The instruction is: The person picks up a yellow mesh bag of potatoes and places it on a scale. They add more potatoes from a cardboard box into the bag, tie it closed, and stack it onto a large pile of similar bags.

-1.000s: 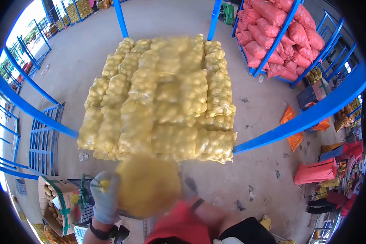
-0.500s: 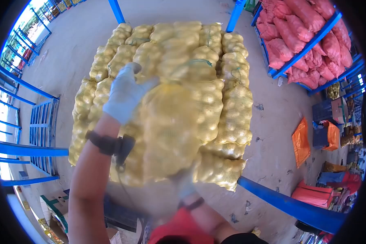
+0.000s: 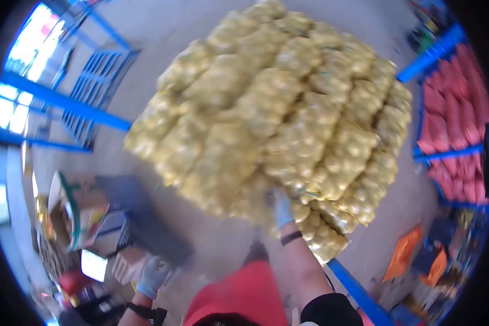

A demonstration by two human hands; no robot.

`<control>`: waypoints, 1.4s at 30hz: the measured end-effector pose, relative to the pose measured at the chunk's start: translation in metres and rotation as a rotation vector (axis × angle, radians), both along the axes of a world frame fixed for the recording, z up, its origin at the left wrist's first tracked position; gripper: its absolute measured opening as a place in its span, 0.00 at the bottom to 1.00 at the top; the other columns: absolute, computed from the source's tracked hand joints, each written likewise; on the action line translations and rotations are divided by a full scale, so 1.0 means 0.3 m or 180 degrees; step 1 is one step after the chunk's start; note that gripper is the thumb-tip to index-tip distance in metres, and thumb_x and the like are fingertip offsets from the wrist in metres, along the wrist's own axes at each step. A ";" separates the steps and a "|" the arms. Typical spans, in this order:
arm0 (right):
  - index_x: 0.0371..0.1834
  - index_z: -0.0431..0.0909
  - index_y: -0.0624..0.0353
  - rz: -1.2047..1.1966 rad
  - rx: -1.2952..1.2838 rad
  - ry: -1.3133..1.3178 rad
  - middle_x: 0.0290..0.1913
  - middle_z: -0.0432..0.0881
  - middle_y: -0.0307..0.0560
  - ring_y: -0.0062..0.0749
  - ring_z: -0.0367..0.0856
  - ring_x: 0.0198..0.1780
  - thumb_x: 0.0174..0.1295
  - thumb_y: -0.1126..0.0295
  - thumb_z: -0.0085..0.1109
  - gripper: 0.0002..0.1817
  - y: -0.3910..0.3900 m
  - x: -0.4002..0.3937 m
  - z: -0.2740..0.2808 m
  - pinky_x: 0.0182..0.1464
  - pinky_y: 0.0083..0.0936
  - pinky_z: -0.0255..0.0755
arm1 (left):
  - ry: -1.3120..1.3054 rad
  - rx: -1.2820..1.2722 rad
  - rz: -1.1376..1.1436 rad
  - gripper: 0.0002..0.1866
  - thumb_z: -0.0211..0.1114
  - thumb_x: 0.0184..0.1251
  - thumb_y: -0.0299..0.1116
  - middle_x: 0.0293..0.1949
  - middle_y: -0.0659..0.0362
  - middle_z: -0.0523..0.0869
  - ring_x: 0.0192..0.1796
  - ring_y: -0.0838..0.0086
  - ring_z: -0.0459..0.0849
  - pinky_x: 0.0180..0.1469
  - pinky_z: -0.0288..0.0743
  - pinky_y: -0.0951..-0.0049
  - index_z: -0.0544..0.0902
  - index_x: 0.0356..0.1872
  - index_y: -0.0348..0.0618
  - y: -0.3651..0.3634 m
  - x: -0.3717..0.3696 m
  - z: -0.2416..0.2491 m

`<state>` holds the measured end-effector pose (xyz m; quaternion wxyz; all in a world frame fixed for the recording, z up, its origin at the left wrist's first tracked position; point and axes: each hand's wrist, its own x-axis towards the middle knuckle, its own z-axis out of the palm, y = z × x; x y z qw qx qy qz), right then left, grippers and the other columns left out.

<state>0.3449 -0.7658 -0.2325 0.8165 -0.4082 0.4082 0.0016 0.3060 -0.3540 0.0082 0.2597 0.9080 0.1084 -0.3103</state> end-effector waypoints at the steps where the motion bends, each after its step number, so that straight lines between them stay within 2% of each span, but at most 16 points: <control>1: 0.39 0.78 0.54 0.0466 0.0362 0.0508 0.33 0.82 0.37 0.23 0.78 0.32 0.67 0.60 0.52 0.11 0.068 -0.061 -0.014 0.33 0.23 0.73 | 0.0280 0.0285 0.0204 0.13 0.66 0.61 0.37 0.33 0.56 0.86 0.35 0.78 0.82 0.40 0.76 0.75 0.83 0.41 0.38 0.069 -0.090 0.074; 6: 0.38 0.77 0.56 0.3028 -0.0461 0.0738 0.28 0.80 0.39 0.29 0.81 0.30 0.66 0.64 0.51 0.09 0.576 -0.402 -0.119 0.29 0.25 0.74 | 0.0389 0.0352 0.2335 0.16 0.63 0.63 0.40 0.34 0.56 0.86 0.34 0.72 0.83 0.38 0.76 0.72 0.81 0.44 0.39 0.585 -0.855 -0.088; 7: 0.39 0.77 0.58 0.3342 -0.0419 0.0885 0.29 0.80 0.41 0.30 0.82 0.31 0.66 0.64 0.51 0.10 0.718 -0.455 0.007 0.30 0.26 0.76 | 0.0439 0.0267 0.2779 0.16 0.63 0.64 0.40 0.34 0.57 0.86 0.34 0.73 0.83 0.38 0.76 0.72 0.80 0.45 0.39 0.651 -0.984 -0.129; 13: 0.48 0.78 0.64 0.5804 -0.0850 0.0170 0.44 0.83 0.51 0.36 0.82 0.47 0.67 0.59 0.51 0.19 1.510 -0.824 0.007 0.51 0.29 0.74 | 0.0558 -0.0176 0.4315 0.20 0.62 0.64 0.48 0.35 0.57 0.84 0.32 0.70 0.83 0.34 0.76 0.68 0.78 0.43 0.40 1.066 -1.615 -0.539; 17: 0.49 0.76 0.64 0.6088 -0.1288 -0.0744 0.47 0.81 0.57 0.47 0.80 0.48 0.63 0.62 0.58 0.18 2.215 -0.945 0.189 0.53 0.35 0.71 | 0.0585 -0.1310 0.5853 0.32 0.59 0.62 0.60 0.44 0.54 0.80 0.36 0.65 0.81 0.34 0.77 0.63 0.74 0.52 0.41 1.445 -1.515 -0.699; 18: 0.50 0.74 0.66 0.6161 -0.1600 -0.1390 0.48 0.80 0.60 0.50 0.79 0.51 0.59 0.61 0.62 0.21 2.375 -0.986 0.036 0.54 0.39 0.71 | 0.0628 -0.1417 0.6199 0.33 0.58 0.62 0.61 0.46 0.53 0.79 0.38 0.63 0.81 0.35 0.77 0.62 0.73 0.55 0.41 1.516 -1.467 -0.753; 19: 0.65 0.60 0.69 0.6388 -0.2460 -0.2011 0.62 0.69 0.62 0.49 0.69 0.63 0.60 0.62 0.64 0.35 2.525 -1.025 -0.098 0.64 0.40 0.63 | 0.0706 -0.1497 0.6518 0.35 0.58 0.62 0.62 0.49 0.52 0.78 0.39 0.61 0.81 0.36 0.77 0.62 0.72 0.58 0.41 1.577 -1.429 -0.808; 20: 0.68 0.56 0.68 0.6375 -0.3309 -0.2440 0.62 0.67 0.66 0.55 0.69 0.62 0.56 0.64 0.66 0.40 2.743 -0.998 -0.008 0.65 0.40 0.63 | 0.0795 -0.1672 0.6658 0.36 0.59 0.61 0.61 0.47 0.52 0.81 0.41 0.63 0.81 0.41 0.75 0.62 0.73 0.57 0.37 1.622 -1.412 -0.877; 22: 0.69 0.54 0.67 0.6394 -0.3318 -0.2480 0.64 0.63 0.70 0.60 0.69 0.61 0.51 0.66 0.68 0.44 3.096 -0.984 -0.003 0.61 0.40 0.67 | 0.0929 -0.1947 0.6814 0.35 0.60 0.61 0.59 0.45 0.53 0.83 0.44 0.63 0.80 0.46 0.74 0.63 0.74 0.56 0.35 1.678 -1.387 -1.040; 25: 0.54 0.74 0.65 0.6878 -0.4506 -0.2469 0.54 0.74 0.70 0.60 0.77 0.52 0.54 0.67 0.59 0.24 3.317 -1.009 -0.203 0.53 0.42 0.73 | 0.0611 -0.1801 0.6059 0.29 0.59 0.62 0.54 0.46 0.53 0.84 0.45 0.62 0.81 0.46 0.74 0.62 0.78 0.53 0.39 1.588 -1.462 -1.379; 27: 0.43 0.82 0.62 0.7916 -0.5103 -0.1850 0.46 0.81 0.66 0.59 0.80 0.46 0.56 0.66 0.54 0.16 3.361 -0.992 -0.326 0.47 0.45 0.75 | 0.0686 -0.1986 0.6075 0.25 0.59 0.62 0.51 0.47 0.51 0.84 0.46 0.61 0.82 0.47 0.74 0.61 0.80 0.51 0.42 1.628 -1.485 -1.272; 30: 0.33 0.86 0.59 0.8344 -0.5381 -0.2481 0.36 0.83 0.62 0.58 0.81 0.42 0.58 0.64 0.48 0.16 3.367 -1.016 -0.394 0.46 0.46 0.74 | 0.0818 -0.0849 0.3758 0.19 0.59 0.61 0.47 0.48 0.48 0.84 0.49 0.56 0.82 0.47 0.75 0.59 0.83 0.45 0.45 1.711 -1.617 -1.158; 31: 0.34 0.85 0.59 0.8520 -0.5184 -0.2457 0.37 0.83 0.61 0.58 0.81 0.42 0.58 0.63 0.47 0.16 3.371 -1.016 -0.355 0.46 0.46 0.74 | 0.0872 -0.0988 0.3634 0.20 0.51 0.64 0.44 0.46 0.43 0.83 0.49 0.51 0.82 0.46 0.75 0.58 0.83 0.46 0.40 1.805 -1.615 -1.014; 37: 0.34 0.82 0.61 0.8484 -0.3821 -0.2172 0.37 0.81 0.63 0.57 0.80 0.43 0.61 0.58 0.49 0.17 3.337 -1.070 0.068 0.45 0.45 0.72 | 0.0540 0.0035 0.4458 0.16 0.54 0.60 0.37 0.38 0.43 0.85 0.42 0.51 0.83 0.44 0.74 0.59 0.84 0.41 0.40 1.841 -1.810 -0.774; 40: 0.37 0.80 0.63 0.8502 -0.3266 -0.1703 0.36 0.81 0.64 0.56 0.80 0.41 0.61 0.60 0.49 0.17 3.157 -0.993 0.290 0.45 0.43 0.73 | 0.0054 -0.0378 0.5626 0.10 0.54 0.59 0.31 0.29 0.46 0.83 0.32 0.57 0.81 0.37 0.73 0.65 0.82 0.31 0.38 1.849 -1.755 -0.469; 42: 0.38 0.79 0.65 0.8061 -0.2279 -0.1378 0.35 0.81 0.63 0.56 0.80 0.37 0.61 0.63 0.49 0.15 2.998 -0.932 0.449 0.42 0.42 0.72 | -0.0215 -0.0065 0.5526 0.09 0.52 0.57 0.28 0.25 0.46 0.79 0.29 0.61 0.78 0.35 0.71 0.66 0.80 0.28 0.36 1.761 -1.733 -0.294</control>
